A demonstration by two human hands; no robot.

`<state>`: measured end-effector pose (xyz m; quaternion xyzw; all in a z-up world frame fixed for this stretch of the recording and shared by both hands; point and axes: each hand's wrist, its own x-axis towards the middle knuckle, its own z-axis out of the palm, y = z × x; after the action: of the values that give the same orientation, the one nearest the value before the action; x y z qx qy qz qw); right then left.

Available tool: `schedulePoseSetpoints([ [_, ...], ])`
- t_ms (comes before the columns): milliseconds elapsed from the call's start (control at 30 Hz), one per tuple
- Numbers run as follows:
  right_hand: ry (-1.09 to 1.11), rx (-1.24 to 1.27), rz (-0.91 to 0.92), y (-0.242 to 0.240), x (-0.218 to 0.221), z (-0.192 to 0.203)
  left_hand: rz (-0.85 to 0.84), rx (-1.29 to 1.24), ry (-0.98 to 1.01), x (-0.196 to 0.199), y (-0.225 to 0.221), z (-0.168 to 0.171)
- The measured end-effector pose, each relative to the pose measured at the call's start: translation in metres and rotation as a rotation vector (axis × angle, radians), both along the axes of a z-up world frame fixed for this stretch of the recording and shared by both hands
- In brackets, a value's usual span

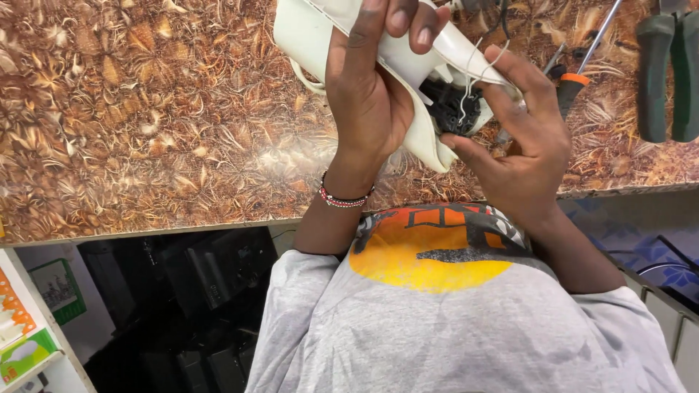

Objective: Disassembling and repairing a small household appliance using pliers and a screwdriver at a workbench.

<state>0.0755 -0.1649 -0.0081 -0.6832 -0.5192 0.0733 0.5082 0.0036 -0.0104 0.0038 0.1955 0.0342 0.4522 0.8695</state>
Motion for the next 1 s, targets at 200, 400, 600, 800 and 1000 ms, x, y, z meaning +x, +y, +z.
schedulePoseSetpoints([
  [200,-0.154,0.09,0.002,0.006,-0.001,0.0,0.058,0.007,0.061,0.002,-0.004,0.009],
  [400,-0.281,-0.012,0.185,-0.002,0.027,-0.013,-0.005,0.07,0.076,-0.001,0.001,0.007],
  [600,-0.459,0.139,0.097,0.003,0.028,-0.014,0.01,0.016,0.027,0.006,0.001,0.003],
  [800,-0.653,0.24,-0.038,0.012,0.031,-0.032,0.035,-0.008,0.115,0.017,0.0,0.014],
  [1000,-0.594,0.272,-0.045,0.015,0.032,-0.037,0.045,-0.002,0.059,0.023,0.0,0.011],
])
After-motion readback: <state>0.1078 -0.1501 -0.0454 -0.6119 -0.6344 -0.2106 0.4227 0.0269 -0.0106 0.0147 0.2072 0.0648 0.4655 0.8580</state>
